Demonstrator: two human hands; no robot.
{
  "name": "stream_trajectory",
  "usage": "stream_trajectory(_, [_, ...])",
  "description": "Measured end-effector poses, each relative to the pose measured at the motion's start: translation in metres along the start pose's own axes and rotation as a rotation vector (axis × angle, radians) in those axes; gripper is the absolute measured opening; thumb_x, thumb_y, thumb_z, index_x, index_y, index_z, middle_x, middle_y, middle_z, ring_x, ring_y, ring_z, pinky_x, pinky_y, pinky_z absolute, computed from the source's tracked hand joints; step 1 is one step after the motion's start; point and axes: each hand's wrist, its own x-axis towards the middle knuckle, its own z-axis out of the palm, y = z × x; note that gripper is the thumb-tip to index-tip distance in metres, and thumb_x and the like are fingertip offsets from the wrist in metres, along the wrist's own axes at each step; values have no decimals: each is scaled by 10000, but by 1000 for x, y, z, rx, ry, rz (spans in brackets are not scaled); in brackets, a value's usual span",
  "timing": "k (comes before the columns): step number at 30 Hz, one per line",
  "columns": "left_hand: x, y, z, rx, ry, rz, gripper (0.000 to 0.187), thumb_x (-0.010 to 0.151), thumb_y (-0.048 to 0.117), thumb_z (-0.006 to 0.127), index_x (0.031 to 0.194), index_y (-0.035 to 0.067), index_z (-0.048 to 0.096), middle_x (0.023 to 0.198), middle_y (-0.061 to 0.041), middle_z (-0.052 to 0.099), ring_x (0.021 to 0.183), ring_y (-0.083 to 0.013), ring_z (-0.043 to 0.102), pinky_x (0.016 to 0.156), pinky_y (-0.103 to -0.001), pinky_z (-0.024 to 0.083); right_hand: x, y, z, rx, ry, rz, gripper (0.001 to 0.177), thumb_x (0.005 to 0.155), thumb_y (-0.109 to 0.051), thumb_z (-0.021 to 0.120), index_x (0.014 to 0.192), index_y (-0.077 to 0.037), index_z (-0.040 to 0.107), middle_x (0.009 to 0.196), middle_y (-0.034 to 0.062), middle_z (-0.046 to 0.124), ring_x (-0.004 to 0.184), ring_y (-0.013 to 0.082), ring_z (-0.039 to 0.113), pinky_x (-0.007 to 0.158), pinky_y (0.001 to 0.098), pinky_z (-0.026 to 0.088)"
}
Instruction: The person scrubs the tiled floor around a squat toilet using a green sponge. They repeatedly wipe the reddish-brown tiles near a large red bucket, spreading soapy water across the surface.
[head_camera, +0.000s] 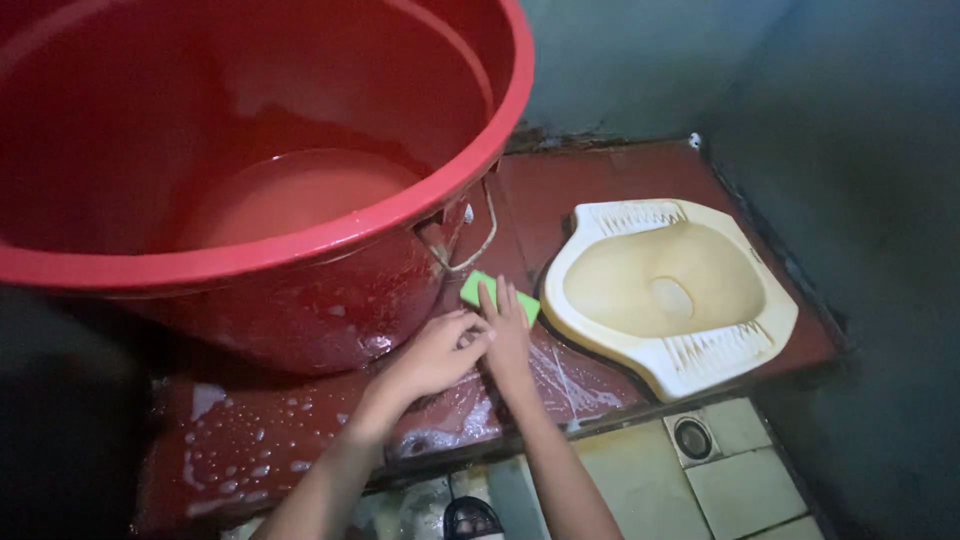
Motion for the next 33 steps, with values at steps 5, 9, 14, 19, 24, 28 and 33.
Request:
stream_trajectory(5, [9, -35, 25, 27, 22, 79, 264, 976, 298, 607, 1012, 71, 736, 989, -169, 738, 953, -328, 715, 841, -429, 544, -100, 21, -16, -104, 173, -33, 488, 988, -213, 582, 1474, -243, 547, 1605, 145, 431, 1411, 388, 486, 1037, 491, 477])
stream_trajectory(9, [12, -25, 39, 23, -26, 5, 256, 969, 352, 607, 931, 132, 732, 875, -32, 738, 788, -154, 659, 749, -333, 491, -168, 45, -61, -212, 156, -13, 516, 942, -248, 624, 1455, -232, 569, 1475, 209, 540, 1267, 399, 567, 1030, 483, 465])
stream_trajectory(14, [24, -28, 72, 21, -83, 63, 251, 969, 351, 603, 969, 141, 739, 939, -49, 740, 862, -176, 686, 816, -328, 511, -189, 82, -73, -281, -90, 347, 577, 1019, -407, 462, 1581, -373, 340, 1575, 88, 402, 1407, 284, 443, 1095, 699, 301])
stream_trajectory(19, [34, -25, 91, 40, -72, 145, 265, 969, 362, 613, 991, 139, 755, 957, -79, 765, 865, -218, 703, 807, -364, 509, -201, 71, -49, -522, -19, 288, 619, 969, -528, 554, 1554, -475, 355, 1198, 190, 509, 996, 375, 584, 731, 531, 554])
stream_trajectory(24, [39, -27, 98, 62, -94, 91, 271, 967, 347, 594, 1006, 131, 754, 980, -68, 740, 907, -212, 704, 830, -347, 516, -187, 78, -64, -459, -96, 248, 653, 1044, -449, 507, 1635, -375, 240, 1083, 191, 526, 885, 338, 527, 787, 445, 484])
stream_trajectory(28, [46, -30, 109, 53, -53, 212, 213, 959, 297, 628, 958, 118, 744, 949, -87, 744, 933, -243, 700, 873, -357, 494, -185, 106, -120, -396, -92, 350, 633, 1005, -522, 527, 1596, -411, 327, 1087, 176, 538, 865, 336, 603, 760, 462, 534])
stream_trajectory(33, [35, 17, 101, 56, -117, 164, 229, 953, 262, 643, 1089, 114, 753, 989, -172, 719, 1036, -395, 686, 915, -487, 542, -173, 141, -175, -471, -41, 629, 530, 1059, -560, 335, 1586, -531, 280, 1284, 221, 545, 1229, 395, 574, 1000, 510, 498])
